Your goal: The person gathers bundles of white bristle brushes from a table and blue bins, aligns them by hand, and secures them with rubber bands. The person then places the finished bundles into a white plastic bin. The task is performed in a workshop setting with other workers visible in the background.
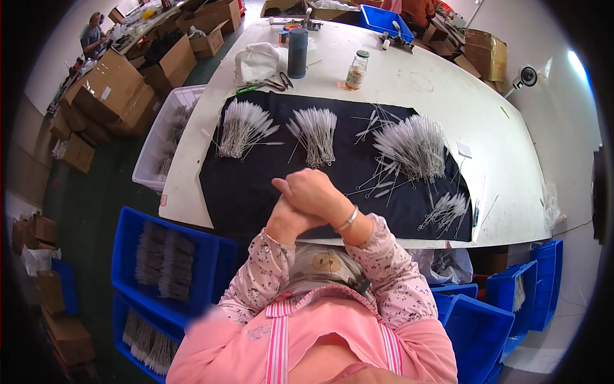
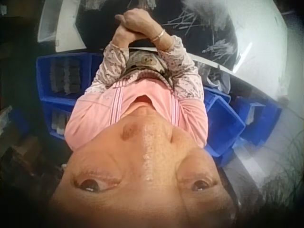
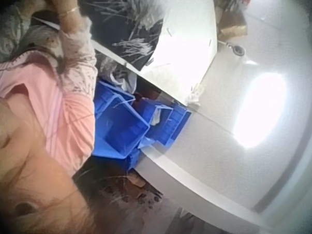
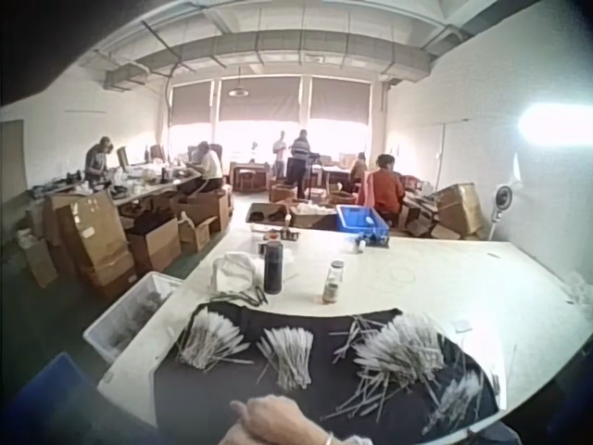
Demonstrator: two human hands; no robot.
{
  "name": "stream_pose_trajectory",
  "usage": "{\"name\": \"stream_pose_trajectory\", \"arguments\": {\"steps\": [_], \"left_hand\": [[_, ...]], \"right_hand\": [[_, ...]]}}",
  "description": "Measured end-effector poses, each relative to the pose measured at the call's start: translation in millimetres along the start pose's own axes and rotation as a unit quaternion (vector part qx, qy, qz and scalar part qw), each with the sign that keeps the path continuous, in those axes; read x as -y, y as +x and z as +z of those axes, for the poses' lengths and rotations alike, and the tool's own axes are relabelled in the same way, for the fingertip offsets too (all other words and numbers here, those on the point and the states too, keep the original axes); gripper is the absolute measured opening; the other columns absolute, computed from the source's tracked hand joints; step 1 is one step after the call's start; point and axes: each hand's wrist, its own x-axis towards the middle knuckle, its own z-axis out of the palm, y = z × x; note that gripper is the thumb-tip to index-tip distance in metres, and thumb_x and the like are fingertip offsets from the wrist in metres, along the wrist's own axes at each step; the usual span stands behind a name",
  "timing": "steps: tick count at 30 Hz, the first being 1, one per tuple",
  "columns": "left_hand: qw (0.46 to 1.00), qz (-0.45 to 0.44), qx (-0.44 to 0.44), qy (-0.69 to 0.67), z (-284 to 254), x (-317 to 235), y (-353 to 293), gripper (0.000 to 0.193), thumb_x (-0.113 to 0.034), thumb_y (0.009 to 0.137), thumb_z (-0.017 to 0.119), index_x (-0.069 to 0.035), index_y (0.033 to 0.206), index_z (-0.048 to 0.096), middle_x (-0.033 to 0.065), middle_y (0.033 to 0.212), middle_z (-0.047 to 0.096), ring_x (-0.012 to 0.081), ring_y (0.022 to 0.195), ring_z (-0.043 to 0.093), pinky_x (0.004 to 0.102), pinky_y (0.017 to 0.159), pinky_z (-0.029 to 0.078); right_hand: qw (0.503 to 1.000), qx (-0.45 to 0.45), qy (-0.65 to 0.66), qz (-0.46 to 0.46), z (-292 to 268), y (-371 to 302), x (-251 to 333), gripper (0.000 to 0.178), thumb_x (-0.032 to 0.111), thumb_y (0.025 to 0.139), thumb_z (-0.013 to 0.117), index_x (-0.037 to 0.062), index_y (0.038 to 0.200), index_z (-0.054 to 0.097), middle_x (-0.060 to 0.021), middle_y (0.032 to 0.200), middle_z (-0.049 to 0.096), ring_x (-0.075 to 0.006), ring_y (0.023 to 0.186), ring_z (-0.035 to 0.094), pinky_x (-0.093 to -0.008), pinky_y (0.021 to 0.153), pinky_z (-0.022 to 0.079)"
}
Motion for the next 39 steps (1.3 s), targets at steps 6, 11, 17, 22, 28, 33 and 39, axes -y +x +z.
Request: {"name": "stream_pose_trajectory", "arguments": {"steps": [6, 11, 17, 22, 28, 33, 39], "left_hand": [[0.999, -0.038, -0.006, 0.039, -12, 16, -24, 0.031, -0.023, 0.093, 0.053, -0.005, 0.118, 0.050, 0.0129, 0.118, 0.056, 0.0245, 0.108, 0.055, 0.0423, 0.092, 0.048], [0.996, -0.080, -0.032, -0.010, -4, 49, -50, 0.033, -0.023, 0.092, 0.054, -0.005, 0.120, 0.049, 0.0140, 0.115, 0.058, 0.0266, 0.105, 0.057, 0.0424, 0.086, 0.051], [0.985, -0.090, -0.095, 0.108, 15, 69, -88, 0.038, -0.007, 0.090, 0.054, -0.008, 0.126, 0.046, 0.0143, 0.095, 0.061, 0.0268, 0.082, 0.061, 0.0382, 0.068, 0.057], [0.936, 0.020, -0.038, 0.348, 9, 71, -81, 0.043, 0.000, 0.086, 0.055, -0.007, 0.128, 0.048, 0.0079, 0.090, 0.061, 0.0133, 0.073, 0.056, 0.0266, 0.055, 0.044], [0.916, 0.064, -0.015, 0.396, -13, 55, -69, 0.044, -0.003, 0.086, 0.058, -0.006, 0.129, 0.047, 0.0069, 0.090, 0.061, 0.0086, 0.069, 0.051, 0.0217, 0.053, 0.040], [0.906, 0.096, -0.020, 0.412, -15, 42, -64, 0.045, -0.002, 0.087, 0.056, -0.006, 0.131, 0.045, 0.0089, 0.092, 0.062, 0.0096, 0.068, 0.051, 0.0213, 0.052, 0.038], [0.935, 0.101, -0.039, 0.337, -17, 30, -62, 0.043, -0.001, 0.085, 0.058, -0.006, 0.127, 0.049, 0.0112, 0.093, 0.063, 0.0117, 0.070, 0.053, 0.0230, 0.053, 0.040]], "right_hand": [[0.990, -0.098, 0.014, -0.103, -2, -41, 6, 0.031, 0.028, 0.090, 0.050, 0.0047, 0.076, 0.065, -0.0154, 0.066, 0.062, -0.0320, 0.062, 0.063, -0.0404, 0.057, 0.051], [0.981, -0.070, 0.104, -0.147, -28, -74, -2, 0.024, 0.026, 0.087, 0.055, 0.0058, 0.090, 0.067, -0.0138, 0.078, 0.066, -0.0288, 0.069, 0.065, -0.0372, 0.060, 0.050], [0.889, -0.229, 0.395, -0.041, -55, -72, -33, 0.024, 0.011, 0.093, 0.046, -0.0046, 0.101, 0.062, -0.0177, 0.100, 0.065, -0.0213, 0.091, 0.062, -0.0305, 0.081, 0.047], [0.850, -0.145, 0.482, -0.155, -52, -59, -56, 0.053, 0.035, 0.100, 0.026, -0.0045, 0.118, 0.057, -0.0185, 0.122, 0.058, -0.0298, 0.121, 0.049, -0.0345, 0.104, 0.032], [0.866, -0.085, 0.461, -0.171, -43, -59, -69, 0.072, 0.048, 0.099, 0.011, -0.0040, 0.121, 0.056, -0.0170, 0.126, 0.056, -0.0303, 0.123, 0.047, -0.0360, 0.108, 0.028], [0.635, -0.150, 0.744, -0.145, -40, -50, -100, 0.095, 0.070, 0.088, 0.008, -0.0051, 0.129, 0.048, -0.0208, 0.130, 0.050, -0.0316, 0.124, 0.045, -0.0416, 0.109, 0.026], [0.789, -0.204, 0.578, -0.031, -28, -61, -89, 0.077, 0.060, 0.094, 0.024, -0.0041, 0.132, 0.044, -0.0180, 0.129, 0.052, -0.0289, 0.119, 0.050, -0.0396, 0.104, 0.034]]}}
